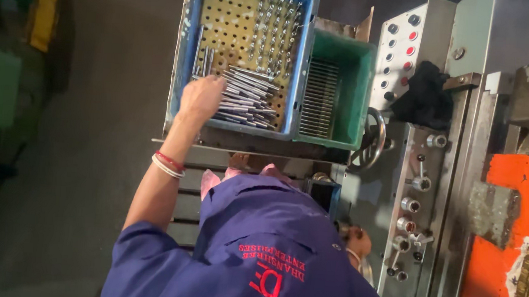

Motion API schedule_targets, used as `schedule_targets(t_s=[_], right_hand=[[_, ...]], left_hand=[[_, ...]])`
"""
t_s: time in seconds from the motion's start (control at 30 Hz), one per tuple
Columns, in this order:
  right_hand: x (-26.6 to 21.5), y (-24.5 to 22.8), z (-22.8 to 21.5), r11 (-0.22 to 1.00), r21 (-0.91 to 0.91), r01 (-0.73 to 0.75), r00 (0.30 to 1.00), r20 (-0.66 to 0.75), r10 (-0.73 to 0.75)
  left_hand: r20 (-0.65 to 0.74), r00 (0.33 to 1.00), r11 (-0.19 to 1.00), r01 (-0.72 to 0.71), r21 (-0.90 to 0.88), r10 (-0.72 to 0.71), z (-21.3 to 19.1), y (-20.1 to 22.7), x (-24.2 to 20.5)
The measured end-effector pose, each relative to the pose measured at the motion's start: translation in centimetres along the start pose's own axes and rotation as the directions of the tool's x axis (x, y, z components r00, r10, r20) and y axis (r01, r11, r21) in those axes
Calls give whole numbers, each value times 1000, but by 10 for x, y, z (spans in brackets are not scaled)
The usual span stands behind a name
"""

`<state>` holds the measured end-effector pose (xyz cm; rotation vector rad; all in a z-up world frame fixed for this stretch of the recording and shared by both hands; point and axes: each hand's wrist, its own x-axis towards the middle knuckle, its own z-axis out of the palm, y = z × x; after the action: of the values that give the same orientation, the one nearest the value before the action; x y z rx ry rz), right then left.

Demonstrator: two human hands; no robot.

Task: The person repeatedly picks up metal rods and cylindrical sleeves from a blue tray, inserts the sleeves onto the rods, and places the assembled parts into a machine. The person uses a wrench to tighten a component on the machine between assembly cycles.

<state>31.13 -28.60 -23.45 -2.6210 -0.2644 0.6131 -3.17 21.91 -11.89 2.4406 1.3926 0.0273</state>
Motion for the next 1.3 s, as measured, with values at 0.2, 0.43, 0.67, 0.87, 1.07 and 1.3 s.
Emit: schedule_targets(t_s=[0.2,0.43,0.67,0.87,1.07,1.3], right_hand=[[-27,26,17,975,-220,33,990,-125,-61],[-35,-9,33,940,-312,-139,989,5,148],[-7,-45,43,973,-231,21,1000,17,-17],[3,-56,42,996,-87,9,998,68,-3],[-3,-33,46,950,-304,68,998,19,-66],[-26,-29,40,980,-179,-88,994,49,98]], left_hand=[[-145,988,995,33,-96,-46,-42,-19,6],[-275,956,974,41,-224,-104,-74,-34,-6],[-91,996,969,-38,-243,16,-33,-21,-4],[117,941,929,-285,-238,319,7,14,8],[208,852,874,-486,-21,480,21,17,30],[185,849,867,-495,-51,495,38,2,61]])
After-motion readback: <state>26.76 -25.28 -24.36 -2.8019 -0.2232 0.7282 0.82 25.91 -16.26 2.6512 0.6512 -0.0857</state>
